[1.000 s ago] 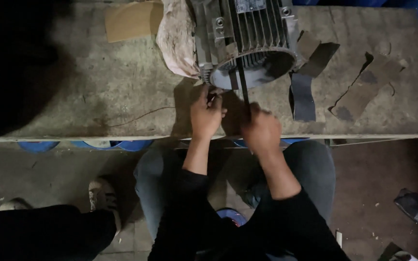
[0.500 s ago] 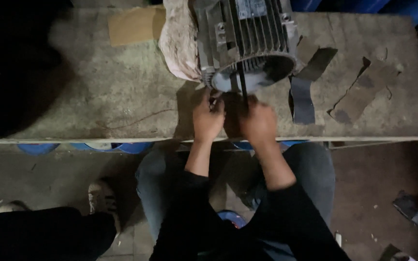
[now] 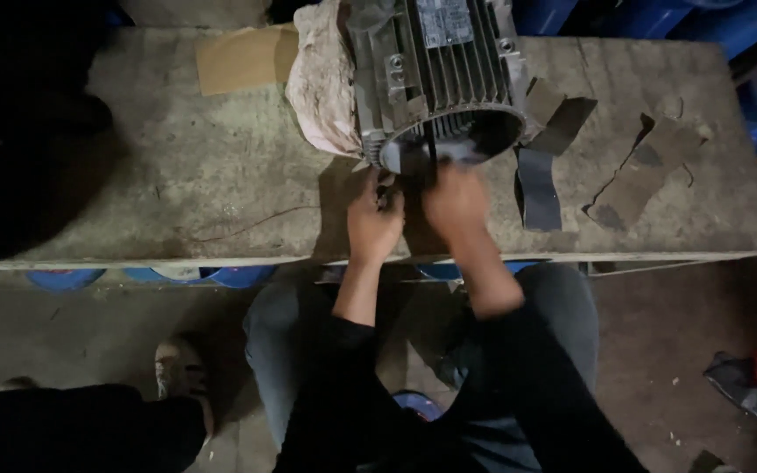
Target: Preparing sandpaper strips and using a metal guide to sand the internal slots of an electric motor housing.
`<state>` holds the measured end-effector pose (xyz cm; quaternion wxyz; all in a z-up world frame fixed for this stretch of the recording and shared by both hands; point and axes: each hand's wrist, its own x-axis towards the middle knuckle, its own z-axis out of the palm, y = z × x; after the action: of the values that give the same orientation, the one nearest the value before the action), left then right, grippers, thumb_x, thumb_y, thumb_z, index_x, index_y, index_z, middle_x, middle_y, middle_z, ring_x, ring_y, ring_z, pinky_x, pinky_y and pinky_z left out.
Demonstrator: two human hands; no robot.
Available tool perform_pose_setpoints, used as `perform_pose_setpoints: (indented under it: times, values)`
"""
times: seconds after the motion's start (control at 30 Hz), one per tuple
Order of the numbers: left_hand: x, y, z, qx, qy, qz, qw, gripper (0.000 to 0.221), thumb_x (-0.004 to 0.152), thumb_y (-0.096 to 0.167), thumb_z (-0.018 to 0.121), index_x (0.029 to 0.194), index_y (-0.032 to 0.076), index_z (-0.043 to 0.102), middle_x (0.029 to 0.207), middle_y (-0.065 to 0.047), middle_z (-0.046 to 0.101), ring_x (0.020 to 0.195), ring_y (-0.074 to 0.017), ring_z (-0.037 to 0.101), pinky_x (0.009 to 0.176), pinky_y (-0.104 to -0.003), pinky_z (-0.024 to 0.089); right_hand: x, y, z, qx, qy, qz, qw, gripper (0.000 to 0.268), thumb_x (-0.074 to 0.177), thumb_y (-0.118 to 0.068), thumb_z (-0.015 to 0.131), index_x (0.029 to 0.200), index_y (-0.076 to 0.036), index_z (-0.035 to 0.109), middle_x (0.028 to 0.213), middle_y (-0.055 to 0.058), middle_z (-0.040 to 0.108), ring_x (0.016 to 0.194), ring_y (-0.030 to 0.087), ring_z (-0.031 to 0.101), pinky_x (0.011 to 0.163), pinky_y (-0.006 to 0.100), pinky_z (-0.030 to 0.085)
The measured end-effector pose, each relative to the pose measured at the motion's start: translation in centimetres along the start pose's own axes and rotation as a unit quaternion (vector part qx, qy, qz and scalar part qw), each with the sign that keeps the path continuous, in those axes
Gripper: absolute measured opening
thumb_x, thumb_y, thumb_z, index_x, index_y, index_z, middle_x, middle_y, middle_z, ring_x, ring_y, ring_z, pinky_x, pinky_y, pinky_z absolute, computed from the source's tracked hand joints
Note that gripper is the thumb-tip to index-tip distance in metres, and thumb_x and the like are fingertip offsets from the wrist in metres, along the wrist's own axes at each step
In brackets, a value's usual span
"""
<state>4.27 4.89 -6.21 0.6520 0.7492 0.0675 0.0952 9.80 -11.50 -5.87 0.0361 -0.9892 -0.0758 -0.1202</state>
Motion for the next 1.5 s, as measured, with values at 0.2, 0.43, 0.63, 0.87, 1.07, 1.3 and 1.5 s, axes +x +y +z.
perform_pose_setpoints:
  times: [0.2, 0.43, 0.63, 0.87, 1.07, 1.3, 1.5]
  values:
    - [-0.6, -0.2, -0.1, 0.021, 0.008, -0.008, 1.000, 0.059, 0.096, 0.018, 0.063, 0.150, -0.004, 0.053, 0.107, -0.031, 0.076, 0.072, -0.0340, 0.079, 0.058, -0.046, 0.071, -7.4, -1.5, -4.9, 0.090, -0.074, 0.096, 0.988, 0.031, 0.087, -0.032, 0.063, 0.103, -0.006, 0.069, 0.075, 0.024, 0.072, 0.072, 0.055, 0.074, 0.059, 0.065, 0.058]
    - [-0.6, 1.1, -0.3, 0.039, -0.001, 0.020, 0.999, 0.059, 0.099, 0.018, 0.063, 0.151, -0.009, 0.050, 0.111, -0.032, 0.075, 0.074, -0.0334, 0.079, 0.060, -0.047, 0.068, 2.7, 0.7, 2.2, -0.050, 0.030, -0.075, 0.995, 0.019, 0.085, -0.029, 0.070, 0.088, -0.014, 0.080, 0.074, 0.017, 0.074, 0.072, 0.044, 0.077, 0.060, 0.055, 0.063]
    - [-0.6, 0.9, -0.3, 0.063, -0.013, 0.021, 0.998, 0.055, 0.100, 0.017, 0.063, 0.148, -0.009, 0.052, 0.118, -0.030, 0.075, 0.075, -0.0338, 0.080, 0.060, -0.048, 0.068, -6.2, 0.0, -1.3, 0.028, -0.010, -0.016, 0.999, 0.033, 0.089, -0.031, 0.066, 0.107, -0.005, 0.074, 0.072, 0.022, 0.074, 0.070, 0.049, 0.076, 0.059, 0.063, 0.059]
    - [0.0, -0.7, 0.2, 0.101, 0.035, 0.031, 0.994, 0.052, 0.095, 0.020, 0.068, 0.141, -0.004, 0.063, 0.112, -0.031, 0.076, 0.083, -0.0395, 0.078, 0.063, -0.052, 0.058, -4.7, -0.1, -1.0, 0.093, -0.067, 0.100, 0.988, 0.036, 0.094, -0.044, 0.066, 0.107, -0.011, 0.069, 0.085, 0.021, 0.074, 0.080, 0.050, 0.077, 0.063, 0.058, 0.063]
    - [-0.4, -0.9, 0.3, 0.065, 0.016, 0.038, 0.997, 0.055, 0.097, 0.018, 0.065, 0.147, -0.004, 0.057, 0.122, -0.025, 0.076, 0.076, -0.0313, 0.079, 0.066, -0.047, 0.067, 2.1, -1.1, -1.5, 0.007, 0.038, -0.010, 0.999, 0.018, 0.083, -0.024, 0.071, 0.079, -0.008, 0.078, 0.065, 0.013, 0.072, 0.062, 0.040, 0.075, 0.050, 0.044, 0.059]
    - [-0.9, 1.2, 0.3, 0.078, 0.027, 0.022, 0.996, 0.053, 0.096, 0.020, 0.065, 0.143, -0.003, 0.062, 0.088, -0.017, 0.081, 0.072, -0.0295, 0.080, 0.063, -0.046, 0.066, -9.7, -1.1, -5.0, 0.100, -0.079, 0.065, 0.990, 0.038, 0.080, -0.025, 0.069, 0.112, -0.005, 0.070, 0.078, 0.024, 0.075, 0.075, 0.052, 0.076, 0.065, 0.065, 0.060]
    - [-0.8, 1.3, -0.2, 0.087, 0.015, 0.038, 0.995, 0.051, 0.101, 0.015, 0.061, 0.146, -0.008, 0.059, 0.114, -0.031, 0.076, 0.085, -0.0407, 0.079, 0.067, -0.052, 0.064, -1.0, 0.3, 1.3, 0.153, 0.006, 0.043, 0.987, 0.025, 0.081, -0.020, 0.066, 0.096, -0.003, 0.074, 0.077, 0.025, 0.075, 0.078, 0.053, 0.076, 0.066, 0.067, 0.060]
